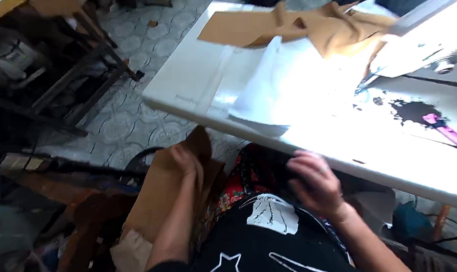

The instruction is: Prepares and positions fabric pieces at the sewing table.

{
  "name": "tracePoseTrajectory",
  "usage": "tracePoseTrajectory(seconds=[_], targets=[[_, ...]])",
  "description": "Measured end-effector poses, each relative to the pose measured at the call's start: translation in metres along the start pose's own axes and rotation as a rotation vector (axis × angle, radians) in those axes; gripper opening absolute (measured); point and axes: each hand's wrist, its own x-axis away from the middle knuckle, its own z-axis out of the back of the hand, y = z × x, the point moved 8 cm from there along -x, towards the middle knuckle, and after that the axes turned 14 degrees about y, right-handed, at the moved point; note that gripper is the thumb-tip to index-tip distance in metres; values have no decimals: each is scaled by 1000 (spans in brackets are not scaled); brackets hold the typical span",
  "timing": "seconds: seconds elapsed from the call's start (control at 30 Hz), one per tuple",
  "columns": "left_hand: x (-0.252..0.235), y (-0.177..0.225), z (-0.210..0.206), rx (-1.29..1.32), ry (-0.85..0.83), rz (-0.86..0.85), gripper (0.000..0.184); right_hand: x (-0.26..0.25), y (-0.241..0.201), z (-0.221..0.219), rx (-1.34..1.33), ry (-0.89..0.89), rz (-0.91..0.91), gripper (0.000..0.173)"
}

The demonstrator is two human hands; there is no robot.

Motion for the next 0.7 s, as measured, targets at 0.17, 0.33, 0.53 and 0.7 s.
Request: tracePoseTrajectory(seconds=[0.17,0.33,0.53,0.7], targets=[[-52,192,22,581,212,-353,33,4,-14,-78,-277,-354,-118,45],[-32,367,-12,984,67,-586,24,-50,-35,-102,-666,-351,-293,73],[77,353,-138,96,-716,-909,37,-38,-10,-35,-667,125,-529,68],[142,257,-154,-467,-1084,-857,68,-15,4,38,151,416,-341,51]])
